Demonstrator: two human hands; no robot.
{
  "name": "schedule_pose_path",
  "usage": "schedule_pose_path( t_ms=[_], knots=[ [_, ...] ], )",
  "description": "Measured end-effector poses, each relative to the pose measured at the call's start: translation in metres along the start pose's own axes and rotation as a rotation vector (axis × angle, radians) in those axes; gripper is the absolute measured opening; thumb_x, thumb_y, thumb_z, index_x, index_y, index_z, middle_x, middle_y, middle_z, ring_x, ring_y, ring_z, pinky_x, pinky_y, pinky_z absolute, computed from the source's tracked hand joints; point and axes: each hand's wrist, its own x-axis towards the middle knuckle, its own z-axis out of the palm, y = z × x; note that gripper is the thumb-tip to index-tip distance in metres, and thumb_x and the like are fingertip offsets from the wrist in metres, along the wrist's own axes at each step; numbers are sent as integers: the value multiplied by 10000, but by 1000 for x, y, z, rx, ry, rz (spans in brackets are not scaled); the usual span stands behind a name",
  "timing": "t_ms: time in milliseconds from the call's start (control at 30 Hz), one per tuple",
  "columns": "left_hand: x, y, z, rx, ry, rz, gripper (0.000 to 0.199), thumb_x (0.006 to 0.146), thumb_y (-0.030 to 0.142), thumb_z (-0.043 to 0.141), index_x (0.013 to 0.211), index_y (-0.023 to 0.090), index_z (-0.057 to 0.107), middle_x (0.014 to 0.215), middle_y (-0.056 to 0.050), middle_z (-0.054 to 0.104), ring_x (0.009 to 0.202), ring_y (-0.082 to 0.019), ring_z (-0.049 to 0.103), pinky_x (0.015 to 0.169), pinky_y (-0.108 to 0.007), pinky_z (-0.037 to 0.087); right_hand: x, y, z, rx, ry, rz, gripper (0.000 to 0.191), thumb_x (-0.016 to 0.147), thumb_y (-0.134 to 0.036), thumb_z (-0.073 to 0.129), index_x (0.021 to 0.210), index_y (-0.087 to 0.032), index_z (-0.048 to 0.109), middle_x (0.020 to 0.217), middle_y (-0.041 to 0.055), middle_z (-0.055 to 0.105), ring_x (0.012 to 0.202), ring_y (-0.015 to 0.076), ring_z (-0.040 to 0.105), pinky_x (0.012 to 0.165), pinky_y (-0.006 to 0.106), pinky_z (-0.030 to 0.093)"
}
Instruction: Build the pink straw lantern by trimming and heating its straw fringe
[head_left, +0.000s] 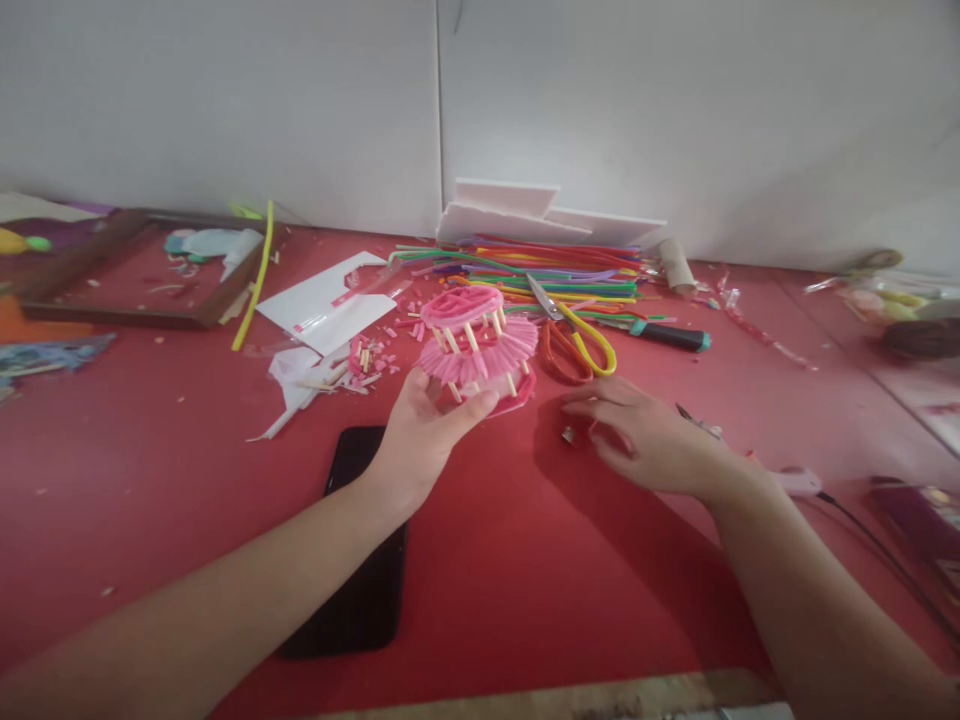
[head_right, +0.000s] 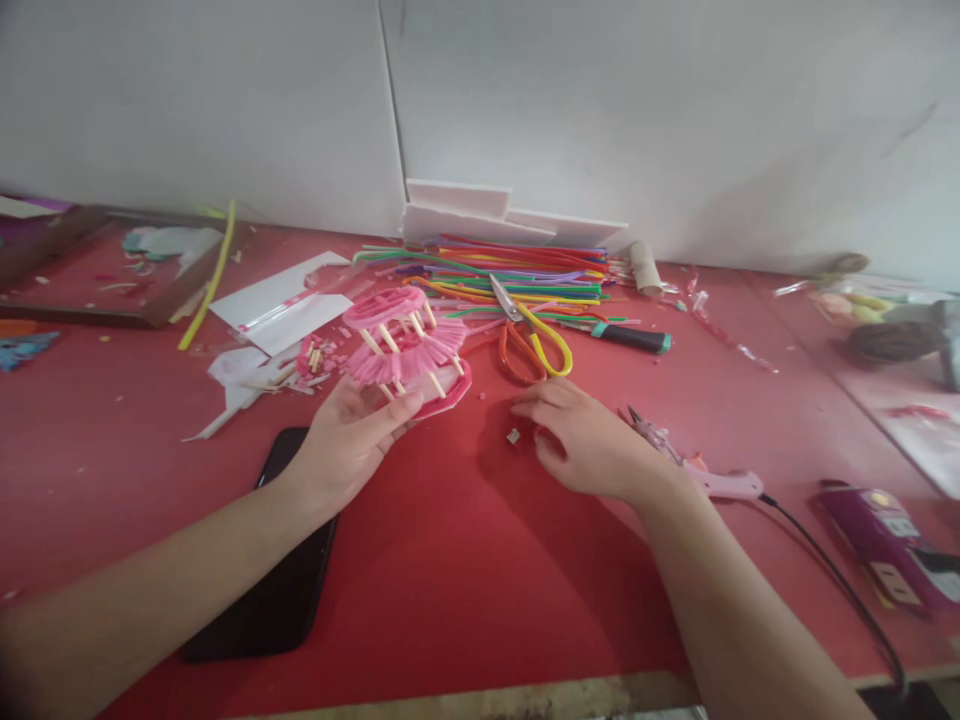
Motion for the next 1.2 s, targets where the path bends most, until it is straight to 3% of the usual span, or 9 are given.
schedule_pose_path(
  t_ms=[133, 300, 367, 467, 600, 700, 900, 1200],
  knots=[
    [0, 0, 0, 54, -78, -9, 334, 764, 288, 909, 1038, 227, 728, 1218, -53, 791, 1253, -310, 699, 1185, -534, 471, -2, 4, 1, 19, -96, 108, 289, 983, -187, 504, 1179, -249, 707, 1274, 101, 722, 1209, 280, 669, 1053, 492, 542],
    [1, 1, 1, 102, -45, -9, 464, 741, 274, 924, 1162, 242, 731, 1251, -47, 782, 1265, -289, 688, 1192, -513, 466, -4, -12, -5, 152, 11, 242, 222, 1005, -324, 579, 1189, -245, 674, 1099, 86, 758, 972, 248, 722, 889, 420, 578],
    [1, 0, 1, 109, -2, -17, 507, 733, 292, 929, 1190, 235, 717, 1272, -61, 773, 1272, -292, 682, 1179, -512, 478, -5, -26, -4, 358, 131, 256, 243, 1000, -380, 607, 1196, -248, 666, 1075, 85, 739, 917, 223, 705, 820, 367, 571],
    [1, 1, 3, 133, 18, 0, 530, 706, 314, 942, 1173, 213, 713, 1263, -80, 775, 1259, -295, 689, 1165, -502, 487, -4, -50, 10, 841, 294, 281, 325, 970, -533, 630, 1126, -252, 675, 977, 64, 687, 811, 195, 639, 696, 317, 529],
    [0, 6, 7, 186, -29, -19, 490, 683, 333, 950, 1091, 187, 722, 1189, -92, 798, 1187, -299, 721, 1130, -496, 510, 6, -79, 38, 1297, 230, 376, 473, 935, -685, 592, 947, -220, 679, 688, -37, 438, 580, 127, 368, 539, 273, 355],
    [-2, 9, 10, 222, -52, -31, 492, 653, 334, 960, 1050, 190, 708, 1204, -91, 792, 1182, -308, 721, 1099, -483, 532, 17, -92, 51, 1494, 227, 432, 544, 909, -724, 579, 745, -206, 585, 614, -71, 313, 525, 99, 235, 481, 250, 217],
    [-4, 10, 15, 276, -66, 26, 574, 611, 288, 972, 1090, 207, 666, 1119, -62, 807, 1120, -295, 741, 1038, -453, 572, 30, -101, 56, 1593, 256, 566, 543, 823, -716, 580, 598, -234, 470, 499, -96, 260, 428, 75, 174, 421, 247, 156],
    [-3, 10, 16, 302, -109, -43, 496, 657, 295, 944, 1075, 226, 687, 1051, -41, 814, 1120, -315, 743, 1037, -487, 574, 31, -103, 62, 1565, 348, 646, 403, 817, -556, 543, 588, -240, 444, 505, -89, 272, 444, 83, 199, 445, 265, 189]
  ],
)
